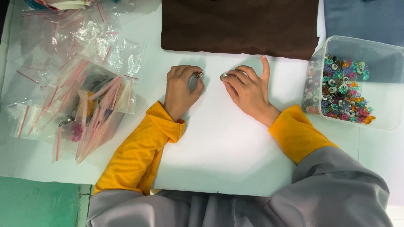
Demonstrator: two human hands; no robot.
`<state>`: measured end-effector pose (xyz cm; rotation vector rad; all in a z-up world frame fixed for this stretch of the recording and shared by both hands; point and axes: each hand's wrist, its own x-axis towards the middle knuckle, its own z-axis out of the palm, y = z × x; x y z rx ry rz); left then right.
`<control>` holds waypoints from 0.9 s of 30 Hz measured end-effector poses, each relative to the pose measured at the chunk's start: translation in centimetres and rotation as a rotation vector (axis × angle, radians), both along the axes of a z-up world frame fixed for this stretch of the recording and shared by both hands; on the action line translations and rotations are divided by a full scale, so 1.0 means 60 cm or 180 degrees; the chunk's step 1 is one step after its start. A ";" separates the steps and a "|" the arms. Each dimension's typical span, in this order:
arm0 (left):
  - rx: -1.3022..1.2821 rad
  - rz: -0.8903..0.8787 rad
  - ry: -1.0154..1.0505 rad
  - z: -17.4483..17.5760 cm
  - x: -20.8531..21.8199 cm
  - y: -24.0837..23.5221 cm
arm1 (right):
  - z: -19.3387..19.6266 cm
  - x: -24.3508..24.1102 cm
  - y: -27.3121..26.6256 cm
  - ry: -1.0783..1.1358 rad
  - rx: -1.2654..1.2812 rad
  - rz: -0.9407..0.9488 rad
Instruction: The person sorts small colorful buttons from a clear plastic container onto a white table, then places them into small zip-top bags. They repeat this process with different colored buttons, arranging them on the table before bagging them.
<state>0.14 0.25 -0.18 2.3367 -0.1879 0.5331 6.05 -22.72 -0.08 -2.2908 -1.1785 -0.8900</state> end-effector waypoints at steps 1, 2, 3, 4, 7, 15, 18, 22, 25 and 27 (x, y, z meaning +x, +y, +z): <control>-0.0035 0.0042 0.0011 -0.001 0.001 0.001 | 0.002 -0.001 0.005 -0.0037 0.0008 0.0003; -0.0039 0.0039 0.0003 -0.003 0.001 0.000 | 0.003 -0.004 0.012 -0.0045 0.0004 0.0001; -0.0040 0.0064 0.0005 -0.004 0.002 0.000 | 0.005 -0.007 0.019 -0.0024 0.0028 0.0010; -0.0037 0.0092 0.0011 -0.006 0.002 0.000 | 0.005 -0.010 0.026 0.0003 0.0057 0.0020; -0.0031 0.0095 0.0042 -0.007 0.002 0.000 | -0.005 -0.009 0.033 0.0030 0.0134 0.0067; 0.0049 0.0015 0.0104 -0.002 0.002 -0.001 | -0.001 -0.007 0.043 -0.0118 0.0263 0.0241; 0.0050 0.0017 0.0136 -0.002 0.001 0.000 | 0.004 -0.010 0.051 -0.0207 0.0122 0.0255; 0.0063 0.0011 0.0164 0.002 0.002 0.000 | 0.003 -0.011 0.043 -0.0078 0.0068 0.0218; 0.0063 0.0019 0.0109 -0.004 0.003 0.000 | 0.010 -0.013 0.032 0.0173 0.0047 0.0226; 0.0066 0.0030 0.0101 -0.004 0.002 0.001 | 0.012 -0.015 0.032 0.0204 0.0039 0.0250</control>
